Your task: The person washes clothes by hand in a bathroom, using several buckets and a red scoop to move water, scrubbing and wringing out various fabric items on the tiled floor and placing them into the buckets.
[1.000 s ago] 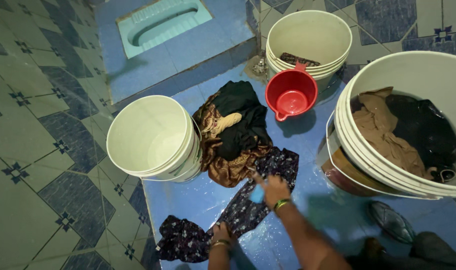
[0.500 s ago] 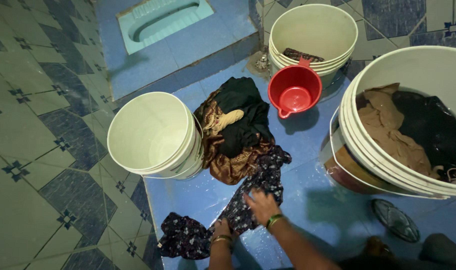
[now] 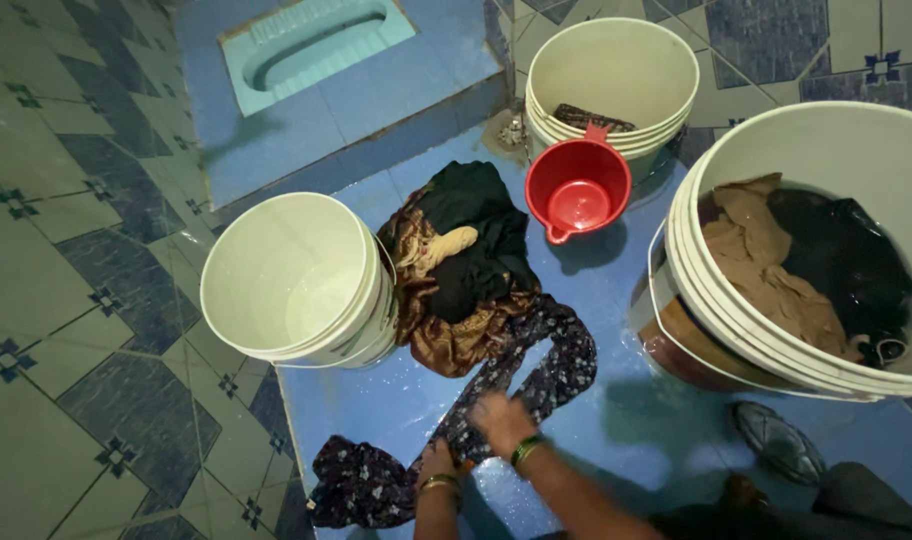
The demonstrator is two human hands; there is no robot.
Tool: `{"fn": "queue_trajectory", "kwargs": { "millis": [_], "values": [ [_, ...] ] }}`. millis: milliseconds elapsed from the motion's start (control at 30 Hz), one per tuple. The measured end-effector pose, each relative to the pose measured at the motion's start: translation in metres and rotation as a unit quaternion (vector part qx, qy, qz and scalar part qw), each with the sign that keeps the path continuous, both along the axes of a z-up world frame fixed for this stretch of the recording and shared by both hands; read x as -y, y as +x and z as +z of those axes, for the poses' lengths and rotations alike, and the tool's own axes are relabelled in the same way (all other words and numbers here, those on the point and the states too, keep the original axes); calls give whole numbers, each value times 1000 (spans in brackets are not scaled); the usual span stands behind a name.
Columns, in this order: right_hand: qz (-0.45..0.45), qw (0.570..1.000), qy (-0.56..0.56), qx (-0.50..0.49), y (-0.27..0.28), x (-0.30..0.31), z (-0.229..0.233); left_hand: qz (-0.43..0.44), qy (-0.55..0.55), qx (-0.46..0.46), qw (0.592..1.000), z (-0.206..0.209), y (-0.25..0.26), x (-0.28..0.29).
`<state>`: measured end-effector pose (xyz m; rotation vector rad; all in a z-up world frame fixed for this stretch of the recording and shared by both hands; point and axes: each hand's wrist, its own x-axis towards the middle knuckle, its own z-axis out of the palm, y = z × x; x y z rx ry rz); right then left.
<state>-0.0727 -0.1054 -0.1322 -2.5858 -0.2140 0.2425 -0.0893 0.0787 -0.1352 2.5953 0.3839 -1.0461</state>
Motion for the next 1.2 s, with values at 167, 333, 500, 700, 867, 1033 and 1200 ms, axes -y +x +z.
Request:
{"fn": "queue_trajectory", "kwargs": {
  "millis": [167,333,500,700,867,1033,1200],
  "values": [
    [142,951,-234,-141,7,30,67,1,-25,23,999,22,0,6],
    [-237,964,-121,9,32,130,67,22,55,11,998,78,8,35],
    [-155,978,-129,46,23,87,26,-156,27,180,971,31,4,52],
    [148,975,-160,-51,-34,-3,58,-97,86,43,991,17,-19,-27],
    [45,971,-202,-118,0,41,88,80,30,45,995,32,-37,-45],
    [-69,977,-164,-120,9,34,108,79,2,56,995,30,-33,-54],
    [204,953,-171,-145,-18,-36,118,13,-19,91,996,24,-30,-57]
  ]
}}
